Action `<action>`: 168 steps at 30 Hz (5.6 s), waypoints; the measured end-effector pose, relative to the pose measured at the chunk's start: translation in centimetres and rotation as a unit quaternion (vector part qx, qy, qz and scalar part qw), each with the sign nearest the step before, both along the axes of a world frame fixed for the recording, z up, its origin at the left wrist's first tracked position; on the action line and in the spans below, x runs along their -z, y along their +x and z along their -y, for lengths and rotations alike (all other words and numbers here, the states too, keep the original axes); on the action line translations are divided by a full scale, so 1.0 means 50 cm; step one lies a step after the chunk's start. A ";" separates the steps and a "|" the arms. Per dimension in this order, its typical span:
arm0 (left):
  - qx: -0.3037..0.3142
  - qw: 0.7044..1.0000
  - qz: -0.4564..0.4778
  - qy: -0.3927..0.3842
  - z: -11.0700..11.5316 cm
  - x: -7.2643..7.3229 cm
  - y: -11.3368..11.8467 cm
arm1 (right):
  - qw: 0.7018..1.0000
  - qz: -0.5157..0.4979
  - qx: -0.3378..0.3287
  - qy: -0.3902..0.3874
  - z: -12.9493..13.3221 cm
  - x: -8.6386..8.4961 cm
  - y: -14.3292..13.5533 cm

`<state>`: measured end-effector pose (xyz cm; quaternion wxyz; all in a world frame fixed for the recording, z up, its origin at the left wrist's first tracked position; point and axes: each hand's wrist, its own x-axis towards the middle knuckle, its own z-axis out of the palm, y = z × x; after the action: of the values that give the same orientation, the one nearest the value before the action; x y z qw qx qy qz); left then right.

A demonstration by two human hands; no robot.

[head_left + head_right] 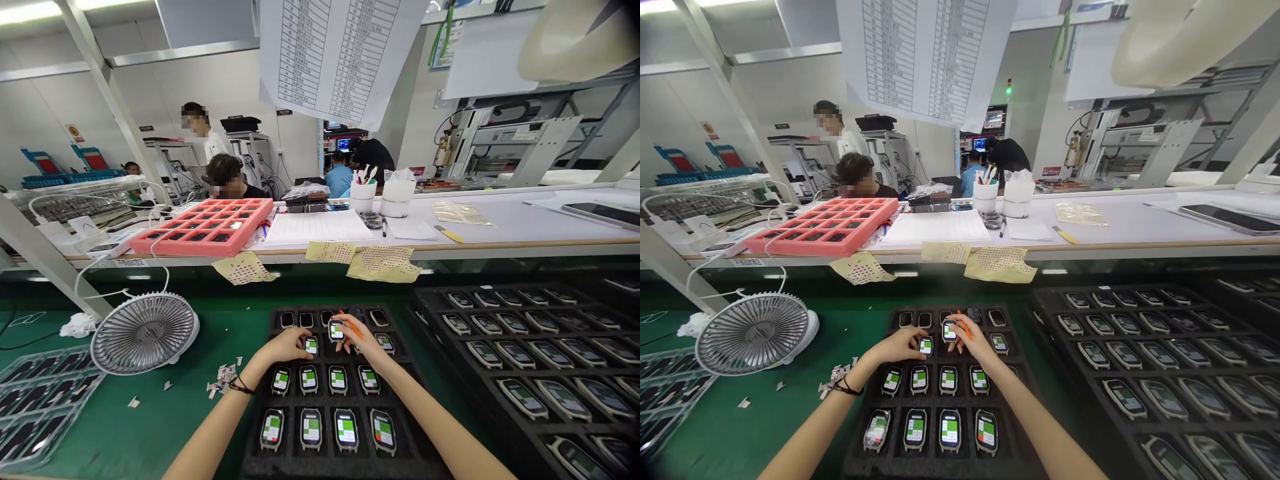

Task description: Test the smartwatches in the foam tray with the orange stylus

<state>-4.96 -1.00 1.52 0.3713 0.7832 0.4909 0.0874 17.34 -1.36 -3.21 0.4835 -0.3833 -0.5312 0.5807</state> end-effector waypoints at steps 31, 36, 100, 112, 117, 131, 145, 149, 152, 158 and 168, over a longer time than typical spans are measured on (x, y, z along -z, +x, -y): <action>-0.127 0.934 0.330 -0.060 0.004 0.029 0.023 | 0.998 -0.004 -0.066 0.005 0.025 -0.040 0.001; -0.143 0.923 0.357 -0.008 0.014 0.047 0.031 | 0.999 0.011 -0.045 0.001 0.022 -0.037 -0.003; -0.122 0.902 0.413 -0.022 0.036 0.055 0.036 | 0.998 0.010 -0.062 0.021 0.046 -0.062 -0.011; -0.113 0.901 0.418 -0.004 0.037 0.059 0.036 | 0.996 0.018 -0.083 0.023 0.041 -0.040 -0.014; -0.118 0.903 0.412 -0.012 0.036 0.056 0.034 | 0.996 0.016 -0.077 0.029 0.040 -0.039 -0.015; -0.135 0.909 0.395 -0.012 0.032 0.054 0.032 | 0.998 0.037 -0.046 0.023 0.035 -0.037 -0.012; -0.146 0.911 0.386 -0.006 0.030 0.062 0.031 | 0.998 0.035 -0.033 0.032 0.044 -0.058 -0.014; -0.139 0.908 0.396 -0.006 0.034 0.055 0.034 | 0.998 0.037 -0.036 0.029 0.042 -0.054 -0.014; -0.134 0.905 0.404 -0.007 0.038 0.049 0.037 | 0.998 0.037 -0.040 0.030 0.038 -0.047 -0.015; -0.134 0.907 0.400 -0.012 0.040 0.047 0.038 | 0.998 0.039 -0.044 0.033 0.035 -0.038 -0.016; -0.143 0.910 0.389 -0.020 0.041 0.038 0.036 | 0.998 0.044 -0.041 0.026 0.039 -0.043 -0.015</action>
<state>-3.15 -3.06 -0.40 0.5317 0.6014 0.4158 0.4274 16.61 -3.29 -1.08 0.4452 -0.3740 -0.5820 0.5685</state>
